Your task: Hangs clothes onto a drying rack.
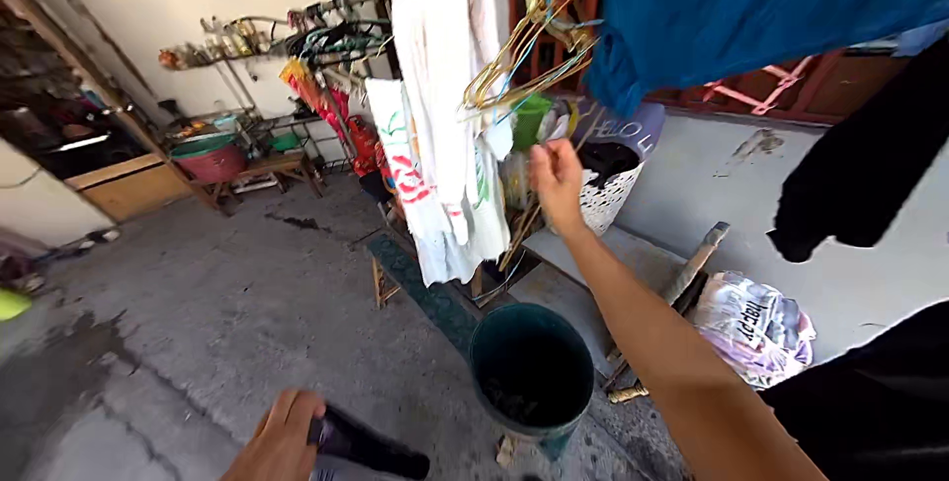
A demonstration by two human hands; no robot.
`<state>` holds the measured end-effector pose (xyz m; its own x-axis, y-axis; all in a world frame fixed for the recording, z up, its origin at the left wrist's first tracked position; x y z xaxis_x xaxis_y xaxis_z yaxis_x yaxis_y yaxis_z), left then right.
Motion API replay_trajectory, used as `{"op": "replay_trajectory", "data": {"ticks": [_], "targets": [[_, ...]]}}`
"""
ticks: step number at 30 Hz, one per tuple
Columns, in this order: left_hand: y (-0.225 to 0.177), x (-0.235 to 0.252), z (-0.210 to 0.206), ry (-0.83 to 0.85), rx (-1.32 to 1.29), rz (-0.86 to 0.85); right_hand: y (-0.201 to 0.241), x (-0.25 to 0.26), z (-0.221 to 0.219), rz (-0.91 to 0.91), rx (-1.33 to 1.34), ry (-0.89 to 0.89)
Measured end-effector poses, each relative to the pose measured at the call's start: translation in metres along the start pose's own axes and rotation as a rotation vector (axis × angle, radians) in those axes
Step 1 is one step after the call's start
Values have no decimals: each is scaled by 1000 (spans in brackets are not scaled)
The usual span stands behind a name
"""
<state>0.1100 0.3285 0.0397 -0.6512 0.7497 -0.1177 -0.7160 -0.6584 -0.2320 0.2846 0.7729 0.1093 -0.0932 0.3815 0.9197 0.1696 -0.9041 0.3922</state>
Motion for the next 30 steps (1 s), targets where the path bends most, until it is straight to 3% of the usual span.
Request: {"op": "replay_trajectory", "data": {"ticks": [6,11,14,17,20,30], "targets": [[-10,10,61,-6,203,-3,10,-156,22,-685,-33,81],[-29,12,102,-30,321,-46,59,-188,46,-468,28,291],[-37,15,117,-73,368,-80,80,-199,50,-567,164,380],[-43,20,130,-107,399,-106,108,-203,36,-629,613,122],[-48,23,142,-140,434,-140,144,-187,13,-481,1005,-24],[-54,3,178,-310,466,-345,182,-162,-62,-192,1233,89]]}}
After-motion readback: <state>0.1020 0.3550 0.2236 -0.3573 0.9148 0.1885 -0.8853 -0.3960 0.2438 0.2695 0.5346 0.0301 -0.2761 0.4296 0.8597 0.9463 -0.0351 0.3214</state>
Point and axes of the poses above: each hand's wrist, its own x-axis towards the middle knuckle, its own z-axis out of the back of the hand, y = z × x, the point moved 3 cm from there along x, towards the middle knuckle, and after that the axes turned 14 degrees about z, right-handed, at the moved point
